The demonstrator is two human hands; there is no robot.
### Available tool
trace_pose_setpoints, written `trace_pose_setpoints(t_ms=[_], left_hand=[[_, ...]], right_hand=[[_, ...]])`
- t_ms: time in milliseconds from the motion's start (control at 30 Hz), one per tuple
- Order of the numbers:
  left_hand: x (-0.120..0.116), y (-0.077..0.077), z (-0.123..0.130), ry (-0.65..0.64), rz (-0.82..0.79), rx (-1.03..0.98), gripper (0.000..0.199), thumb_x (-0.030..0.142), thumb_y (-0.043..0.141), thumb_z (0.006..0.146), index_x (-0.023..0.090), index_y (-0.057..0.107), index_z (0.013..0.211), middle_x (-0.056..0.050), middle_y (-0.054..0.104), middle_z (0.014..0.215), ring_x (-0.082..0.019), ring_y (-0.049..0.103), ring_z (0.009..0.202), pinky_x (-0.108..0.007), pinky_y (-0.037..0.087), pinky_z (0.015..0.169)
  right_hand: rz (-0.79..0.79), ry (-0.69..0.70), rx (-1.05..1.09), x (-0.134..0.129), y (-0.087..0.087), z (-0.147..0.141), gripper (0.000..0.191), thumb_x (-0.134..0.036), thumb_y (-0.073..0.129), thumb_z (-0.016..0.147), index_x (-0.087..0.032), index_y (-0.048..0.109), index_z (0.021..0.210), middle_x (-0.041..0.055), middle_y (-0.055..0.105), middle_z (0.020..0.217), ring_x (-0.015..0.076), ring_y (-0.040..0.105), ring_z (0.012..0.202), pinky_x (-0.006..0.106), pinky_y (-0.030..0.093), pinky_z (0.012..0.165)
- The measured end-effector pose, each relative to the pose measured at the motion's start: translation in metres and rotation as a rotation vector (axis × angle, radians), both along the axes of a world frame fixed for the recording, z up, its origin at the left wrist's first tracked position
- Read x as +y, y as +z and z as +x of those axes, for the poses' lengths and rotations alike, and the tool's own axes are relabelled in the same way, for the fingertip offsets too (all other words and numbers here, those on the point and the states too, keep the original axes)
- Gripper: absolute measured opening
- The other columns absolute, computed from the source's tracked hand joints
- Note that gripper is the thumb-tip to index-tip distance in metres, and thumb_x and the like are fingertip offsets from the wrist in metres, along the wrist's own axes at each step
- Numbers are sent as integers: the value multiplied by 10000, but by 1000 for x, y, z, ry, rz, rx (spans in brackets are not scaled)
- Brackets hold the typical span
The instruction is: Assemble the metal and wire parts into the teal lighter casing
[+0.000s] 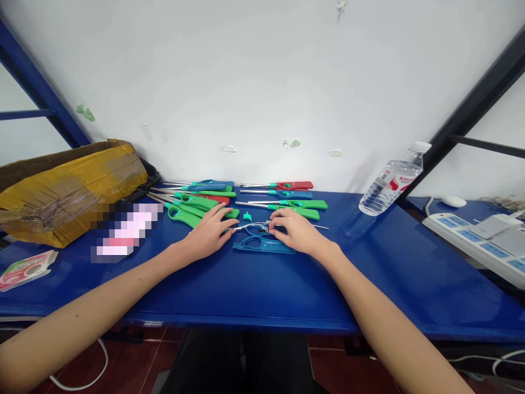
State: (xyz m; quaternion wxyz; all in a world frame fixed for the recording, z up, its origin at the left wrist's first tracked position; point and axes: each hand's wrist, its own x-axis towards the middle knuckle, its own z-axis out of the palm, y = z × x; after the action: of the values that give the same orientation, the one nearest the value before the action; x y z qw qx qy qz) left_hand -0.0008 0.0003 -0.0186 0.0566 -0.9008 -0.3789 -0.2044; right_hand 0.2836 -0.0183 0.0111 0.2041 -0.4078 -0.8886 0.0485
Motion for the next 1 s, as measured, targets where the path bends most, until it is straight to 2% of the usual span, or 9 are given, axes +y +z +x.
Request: trace_pose_setpoints(t_ms=[300, 533, 800, 1000], left_hand=[[-1, 3, 2, -133, 50, 40, 287, 191, 434, 999, 103, 675, 1127, -159, 606, 1242, -330, 442, 1335, -520, 416, 1120], [-1, 4, 2, -149, 39, 34, 235, 233, 532, 969, 117, 667, 1122, -152, 629, 1203, -334, 464, 1313, -525, 437, 1100], [1, 3, 3, -182, 66, 62, 272, 182, 453, 994, 123, 718, 980, -137, 673, 1166, -312, 504, 1273, -506, 449, 1084], [0, 11, 2, -170, 40, 24, 247, 195, 467, 994, 142, 707, 982, -115, 703, 1100, -292, 552, 1214, -487, 465, 1044]], right_hand=[[11, 13, 10, 5, -4, 6, 174, -263, 594, 918, -225, 763, 912, 106, 683, 1132, 271, 653, 1046, 474, 539, 926], [13, 12, 18, 6, -5, 8, 182, -258, 607, 908, -234, 788, 916, 101, 700, 1097, 268, 663, 1017, 469, 546, 910], [-2, 26, 19, 3, 0, 5, 188, -246, 602, 904, -240, 789, 932, 94, 711, 1088, 264, 667, 1011, 464, 545, 916], [-9, 38, 3, 4, -1, 7, 189, -238, 594, 915, -232, 781, 941, 94, 705, 1091, 258, 666, 1006, 457, 545, 911]])
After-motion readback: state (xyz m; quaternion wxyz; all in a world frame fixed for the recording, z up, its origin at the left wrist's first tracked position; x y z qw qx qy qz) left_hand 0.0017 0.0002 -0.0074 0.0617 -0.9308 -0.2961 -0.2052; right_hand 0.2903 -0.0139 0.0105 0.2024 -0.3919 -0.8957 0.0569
